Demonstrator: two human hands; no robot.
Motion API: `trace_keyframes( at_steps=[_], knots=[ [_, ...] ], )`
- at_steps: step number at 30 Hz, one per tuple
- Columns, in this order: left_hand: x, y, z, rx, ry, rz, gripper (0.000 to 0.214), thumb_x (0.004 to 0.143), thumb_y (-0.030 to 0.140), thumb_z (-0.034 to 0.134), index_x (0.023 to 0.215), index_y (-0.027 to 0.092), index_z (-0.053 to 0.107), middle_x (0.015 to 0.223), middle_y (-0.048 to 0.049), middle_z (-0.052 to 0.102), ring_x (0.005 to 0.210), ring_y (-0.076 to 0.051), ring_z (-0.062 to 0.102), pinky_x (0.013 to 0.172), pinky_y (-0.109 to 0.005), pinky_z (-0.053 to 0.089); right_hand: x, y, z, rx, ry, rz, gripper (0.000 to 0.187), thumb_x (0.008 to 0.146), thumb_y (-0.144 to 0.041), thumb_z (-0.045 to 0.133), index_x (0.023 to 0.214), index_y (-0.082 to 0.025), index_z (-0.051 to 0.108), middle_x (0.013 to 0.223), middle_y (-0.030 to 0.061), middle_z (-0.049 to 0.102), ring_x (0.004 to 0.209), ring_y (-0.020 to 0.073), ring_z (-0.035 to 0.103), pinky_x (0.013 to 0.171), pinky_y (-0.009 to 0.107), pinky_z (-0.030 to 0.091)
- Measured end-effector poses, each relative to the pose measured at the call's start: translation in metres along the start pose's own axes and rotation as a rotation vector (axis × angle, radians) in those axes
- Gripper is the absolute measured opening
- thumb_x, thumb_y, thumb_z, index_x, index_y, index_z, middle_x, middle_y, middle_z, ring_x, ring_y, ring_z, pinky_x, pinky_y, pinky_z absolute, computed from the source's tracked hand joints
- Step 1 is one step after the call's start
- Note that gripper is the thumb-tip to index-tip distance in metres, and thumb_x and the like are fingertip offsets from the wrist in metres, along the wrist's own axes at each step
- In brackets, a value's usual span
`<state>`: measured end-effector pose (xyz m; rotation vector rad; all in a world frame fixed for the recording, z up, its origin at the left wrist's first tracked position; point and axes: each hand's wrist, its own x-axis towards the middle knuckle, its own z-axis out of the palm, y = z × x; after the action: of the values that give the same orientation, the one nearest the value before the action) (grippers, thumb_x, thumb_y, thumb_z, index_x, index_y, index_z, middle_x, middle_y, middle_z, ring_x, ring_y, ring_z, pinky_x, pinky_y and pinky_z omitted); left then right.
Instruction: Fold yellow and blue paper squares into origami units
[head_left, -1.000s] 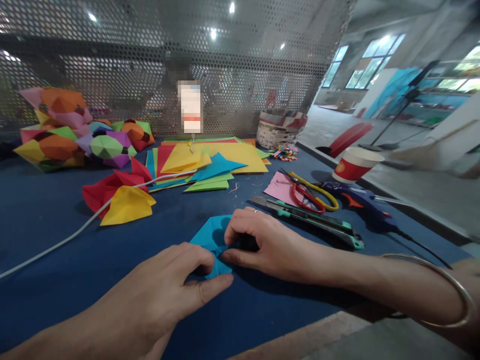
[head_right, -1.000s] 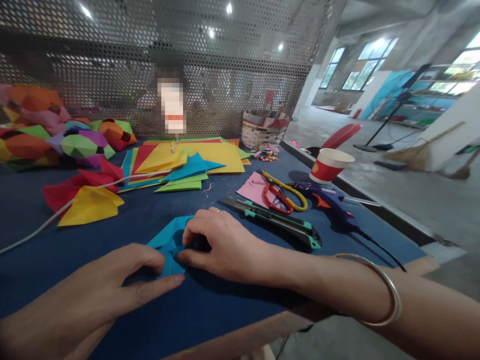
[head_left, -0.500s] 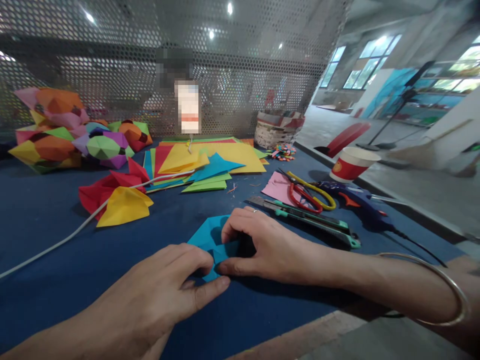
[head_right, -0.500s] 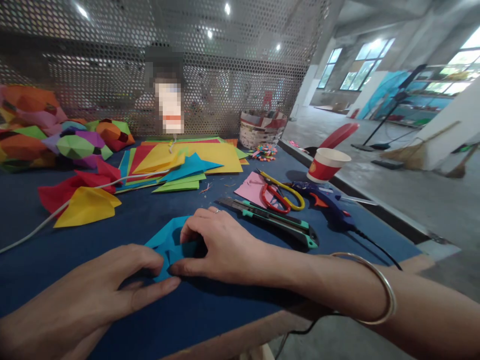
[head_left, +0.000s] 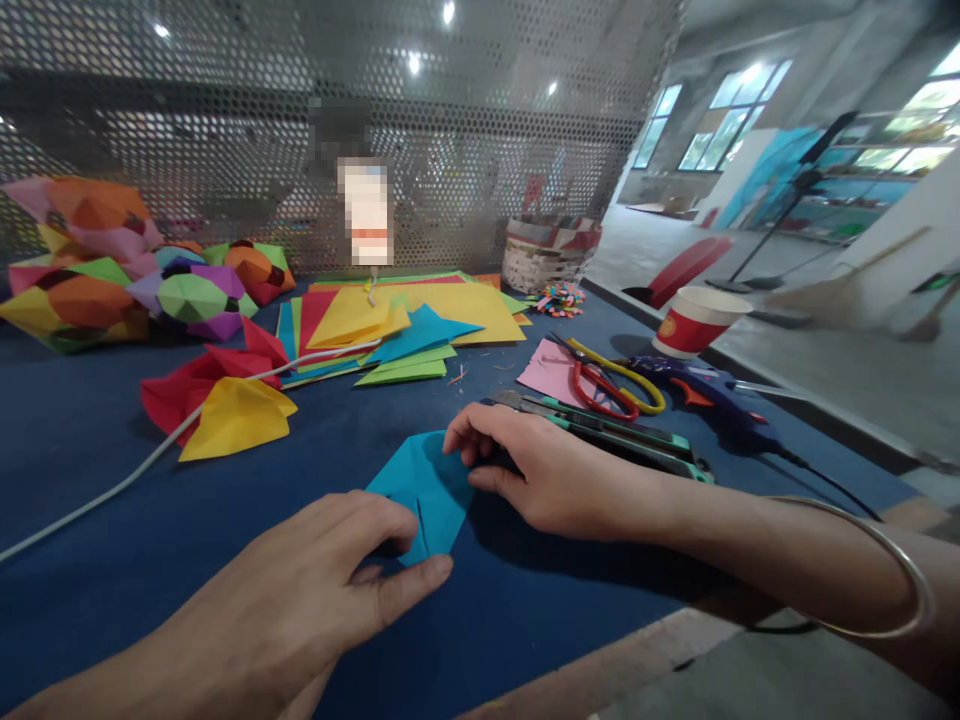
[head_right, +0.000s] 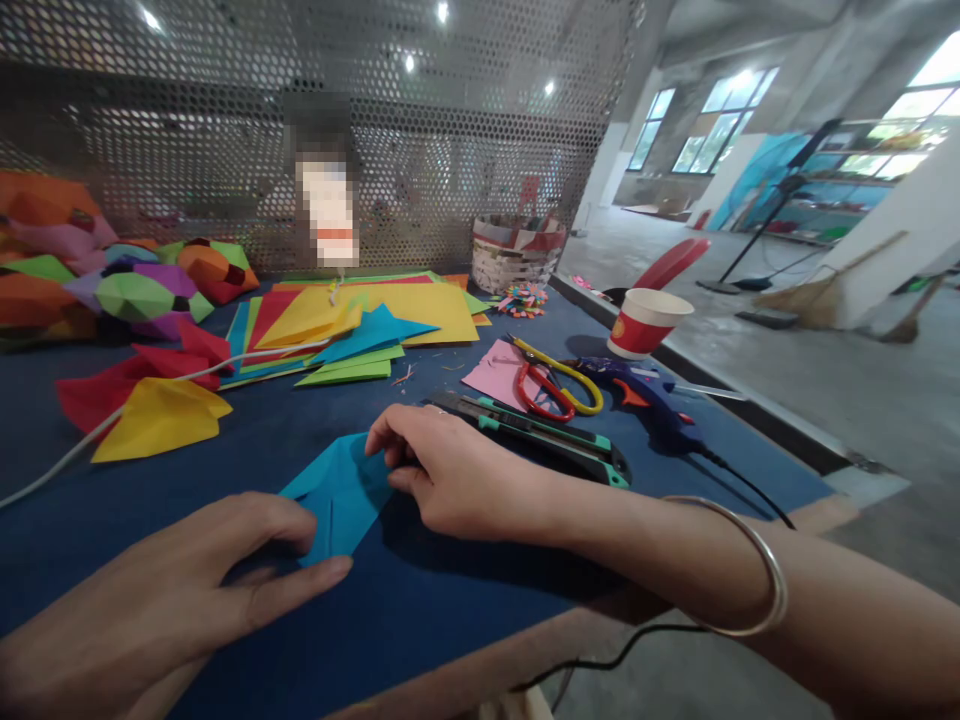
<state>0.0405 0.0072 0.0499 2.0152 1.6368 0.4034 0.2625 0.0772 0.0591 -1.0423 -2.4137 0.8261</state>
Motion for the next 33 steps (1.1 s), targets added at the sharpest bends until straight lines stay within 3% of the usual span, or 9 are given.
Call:
trace_keyframes(
  at_steps=[3,6,10,17,23,30,33],
  knots=[
    [-0.001,0.001,-0.001,0.001,-0.023,-0.003,0.035,0.086,0.062,0.064,0.075,0.028,0.068,0.081,0.0063,0.067,0.085,-0.017,0.063,0.075,-0.027,0.043,0.0,-0.002,0.0,-0.028,0.002,-0.018,0.025,0.087,0.002,0.058,0.105,-0.015,0.06,0.097,0.0043,0.065,0.089,0.0166,0.06,0.079,0.029,0.047],
    [-0.003,0.0,-0.001,0.007,-0.019,0.024,0.035,0.088,0.061,0.062,0.077,0.028,0.069,0.082,0.0051,0.069,0.085,-0.018,0.064,0.071,-0.025,0.045,-0.001,-0.005,0.002,-0.065,0.005,-0.03,0.025,0.085,-0.012,0.073,0.106,-0.015,0.061,0.101,0.0057,0.066,0.093,0.0196,0.06,0.082,0.032,0.047],
    [-0.003,-0.005,0.001,-0.015,0.026,0.096,0.036,0.09,0.061,0.061,0.078,0.028,0.069,0.083,0.0032,0.07,0.086,-0.019,0.066,0.066,-0.024,0.048,-0.002,-0.01,0.006,-0.102,0.016,-0.016,0.054,0.07,-0.04,0.092,0.108,-0.016,0.063,0.104,0.0067,0.067,0.098,0.0243,0.061,0.085,0.037,0.047],
    [-0.002,-0.007,0.002,-0.007,0.015,0.116,0.038,0.091,0.062,0.06,0.077,0.027,0.069,0.08,0.0036,0.069,0.083,-0.019,0.067,0.065,-0.025,0.048,-0.002,-0.005,-0.002,-0.007,-0.014,0.019,0.043,0.077,-0.026,0.085,0.111,-0.016,0.061,0.105,0.006,0.066,0.096,0.0206,0.061,0.083,0.033,0.05],
    [-0.003,-0.011,0.002,0.031,0.026,0.198,0.035,0.094,0.059,0.057,0.083,0.028,0.07,0.083,0.0031,0.07,0.08,-0.018,0.065,0.065,-0.025,0.047,0.003,0.006,-0.005,0.009,0.044,0.038,0.038,0.084,-0.004,0.064,0.121,-0.013,0.058,0.11,0.0074,0.064,0.087,0.0152,0.058,0.08,0.03,0.051],
    [-0.007,-0.016,0.0,0.049,0.011,0.268,0.041,0.097,0.063,0.048,0.089,0.029,0.07,0.09,0.0017,0.071,0.084,-0.019,0.067,0.078,-0.029,0.052,0.004,0.01,0.004,-0.071,0.156,-0.045,0.032,0.096,-0.018,0.059,0.128,-0.014,0.057,0.111,0.0096,0.066,0.087,0.0166,0.059,0.076,0.03,0.049],
    [-0.007,-0.017,0.001,0.032,0.023,0.211,0.04,0.097,0.062,0.052,0.084,0.028,0.068,0.083,0.0033,0.069,0.077,-0.016,0.066,0.068,-0.024,0.051,0.006,0.008,0.006,-0.079,0.169,-0.017,0.034,0.096,-0.023,0.061,0.128,-0.013,0.057,0.101,0.0068,0.065,0.083,0.0167,0.058,0.074,0.029,0.047]
  ],
)
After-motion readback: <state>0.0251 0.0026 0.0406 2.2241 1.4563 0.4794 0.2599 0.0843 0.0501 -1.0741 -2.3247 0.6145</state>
